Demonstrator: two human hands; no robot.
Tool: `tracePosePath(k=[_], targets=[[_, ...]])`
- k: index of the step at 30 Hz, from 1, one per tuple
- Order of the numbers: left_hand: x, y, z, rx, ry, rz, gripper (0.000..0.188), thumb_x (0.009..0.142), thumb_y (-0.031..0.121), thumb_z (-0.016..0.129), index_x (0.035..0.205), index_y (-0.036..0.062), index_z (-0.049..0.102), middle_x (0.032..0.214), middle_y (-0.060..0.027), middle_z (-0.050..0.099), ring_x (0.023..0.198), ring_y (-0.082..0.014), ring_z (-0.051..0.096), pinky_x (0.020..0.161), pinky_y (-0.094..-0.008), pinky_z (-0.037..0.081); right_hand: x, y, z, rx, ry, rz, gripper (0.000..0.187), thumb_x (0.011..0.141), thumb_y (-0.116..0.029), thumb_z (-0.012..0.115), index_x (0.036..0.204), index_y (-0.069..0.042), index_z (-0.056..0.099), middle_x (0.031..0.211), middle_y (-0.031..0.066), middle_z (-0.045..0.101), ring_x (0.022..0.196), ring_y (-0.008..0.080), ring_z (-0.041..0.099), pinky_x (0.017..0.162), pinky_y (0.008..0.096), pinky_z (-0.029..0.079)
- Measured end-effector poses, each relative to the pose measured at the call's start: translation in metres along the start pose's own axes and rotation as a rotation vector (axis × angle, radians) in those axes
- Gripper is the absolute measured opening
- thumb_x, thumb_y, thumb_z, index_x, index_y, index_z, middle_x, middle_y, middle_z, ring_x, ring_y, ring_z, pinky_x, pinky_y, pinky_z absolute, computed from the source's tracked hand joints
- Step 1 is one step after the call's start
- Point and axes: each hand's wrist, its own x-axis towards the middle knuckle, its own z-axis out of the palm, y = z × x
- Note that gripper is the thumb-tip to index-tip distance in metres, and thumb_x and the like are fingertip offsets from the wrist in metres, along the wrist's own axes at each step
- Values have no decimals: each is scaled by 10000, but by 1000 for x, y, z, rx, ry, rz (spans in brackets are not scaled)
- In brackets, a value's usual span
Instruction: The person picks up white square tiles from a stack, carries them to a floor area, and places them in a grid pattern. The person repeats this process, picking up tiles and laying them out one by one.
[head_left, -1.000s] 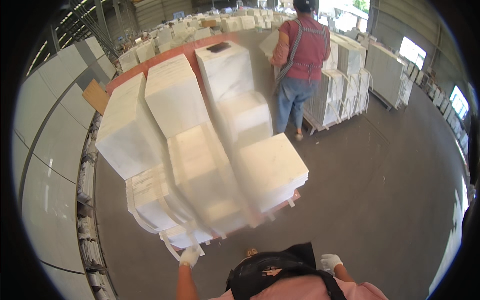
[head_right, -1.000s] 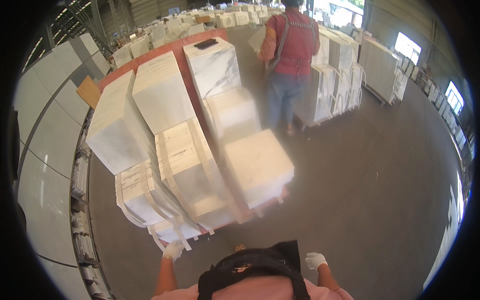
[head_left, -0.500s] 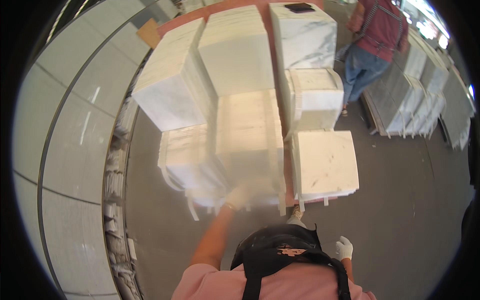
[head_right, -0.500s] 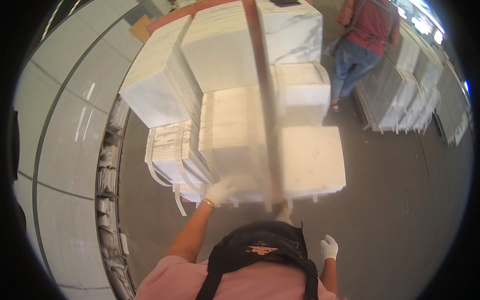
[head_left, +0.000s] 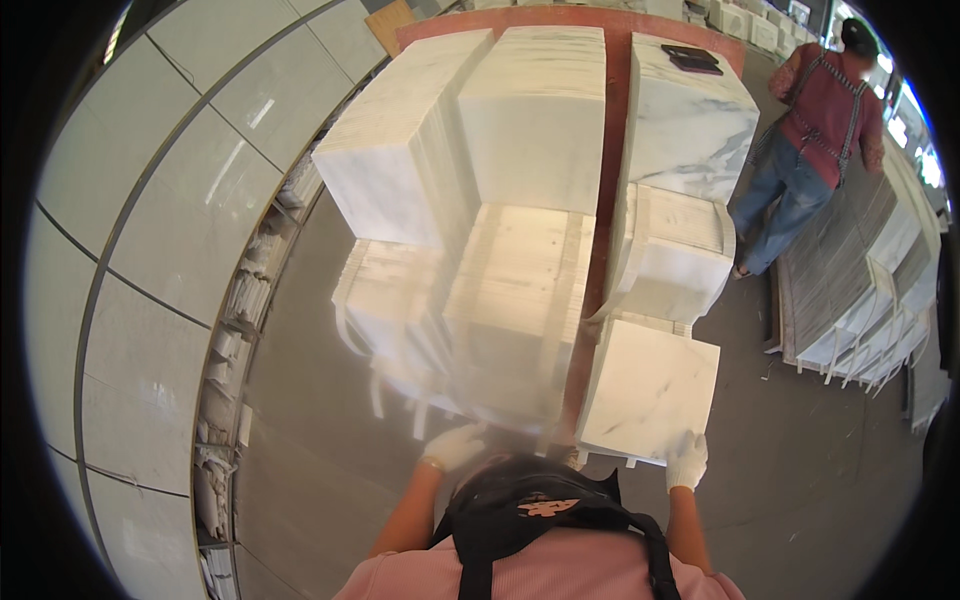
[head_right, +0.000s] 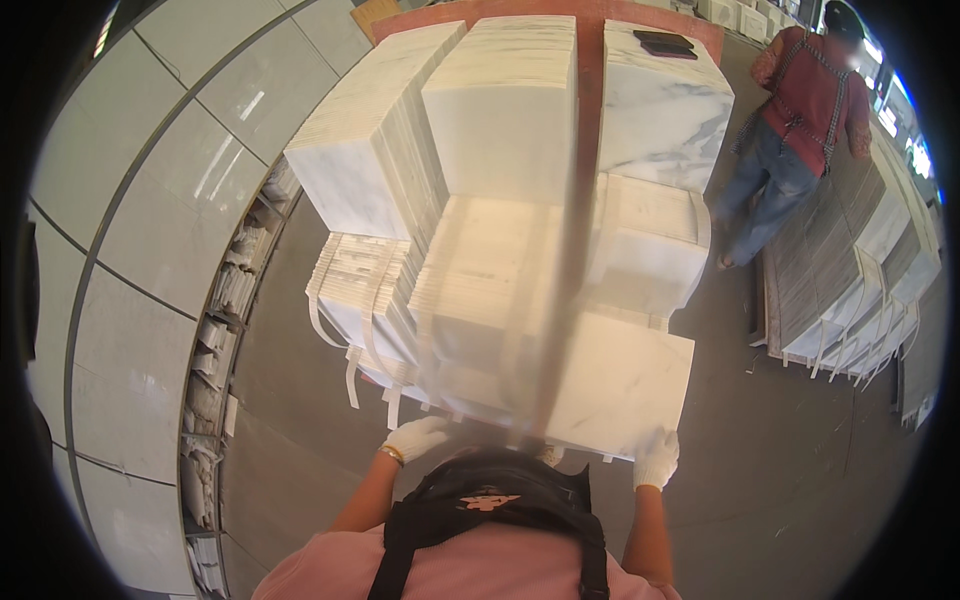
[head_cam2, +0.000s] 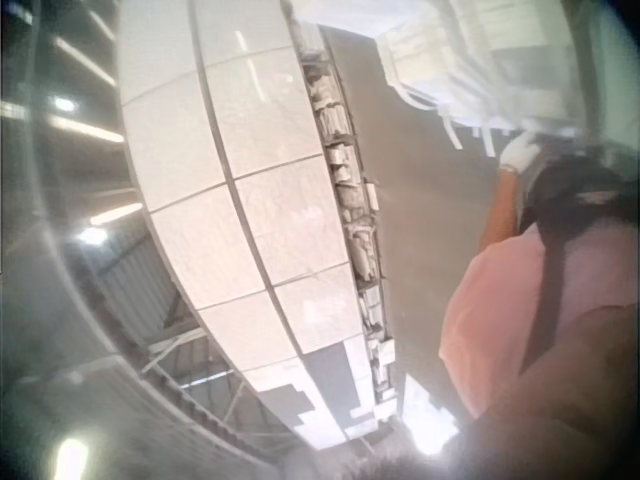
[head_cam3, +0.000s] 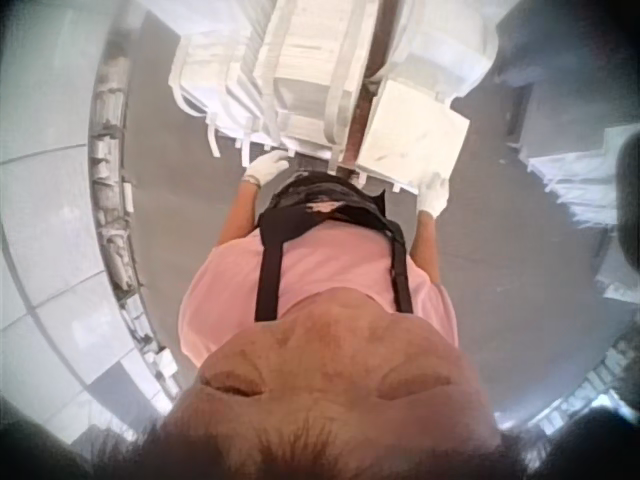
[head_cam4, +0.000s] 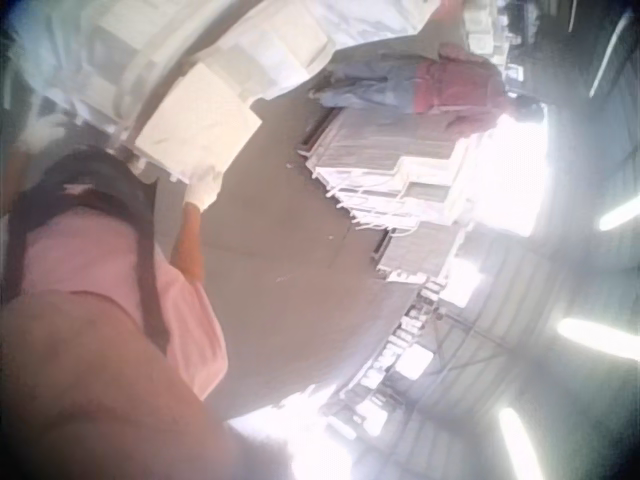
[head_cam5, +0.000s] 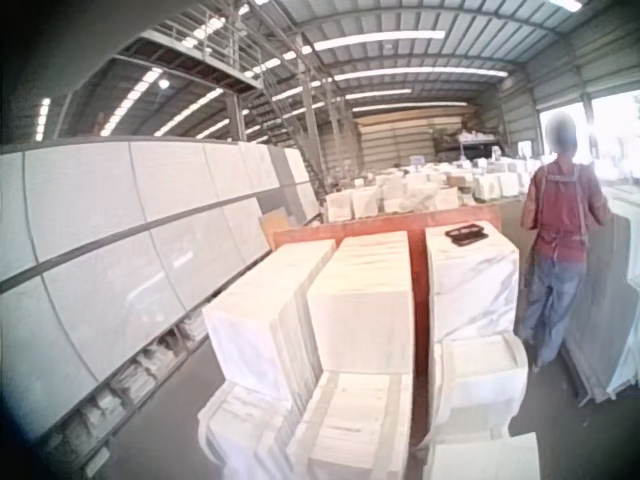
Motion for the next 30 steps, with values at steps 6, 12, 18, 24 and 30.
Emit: tracePosePath(k=[6, 12, 18, 24, 30], targets=[[-1, -29, -26, -33, -13, 36, 576, 949, 477, 567, 1361, 77, 596, 1419, -153, 579, 1309, -349, 536, 1106, -408, 412, 6, -4, -2, -72, -7, -16, 606, 891, -338, 664, 1437, -118, 517, 1526, 228, 437, 1367, 424, 448, 1073, 497, 446], [87, -78, -111, -204, 259, 184, 500, 958, 362, 637, 1347, 48, 611, 1155, -91, 700, 977, -168, 667, 870, -333, 537, 48, -43, -30, 74, -38, -24, 621, 865, -332, 711, 1405, -72, 551, 1444, 207, 535, 1293, 378, 547, 1071, 449, 461], [208, 6, -290, -409, 540, 334, 571, 962, 352, 634, 1396, -8, 547, 1277, -157, 646, 1103, -202, 627, 927, -341, 517, 152, -203, -116, 426, 33, -278, 628, 921, -332, 678, 1445, -25, 520, 1445, 194, 557, 1340, 326, 529, 1114, 384, 412], [292, 132, -412, -546, 746, 417, 787, 954, 474, 595, 1529, -14, 372, 1445, -252, 533, 1320, -298, 533, 1035, -375, 451, 252, -402, -195, 904, 35, -419, 667, 956, -403, 652, 1483, -25, 495, 1432, 140, 578, 1273, 263, 562, 1014, 348, 468], [339, 192, -465, -568, 853, 205, 880, 946, 627, 478, 1543, -6, 343, 1479, -303, 482, 1384, -425, 458, 1144, -434, 347, 328, -509, -234, 1096, -26, -366, 739, 937, -578, 622, 1451, -55, 533, 1329, 109, 595, 1197, 264, 551, 966, 417, 488]])
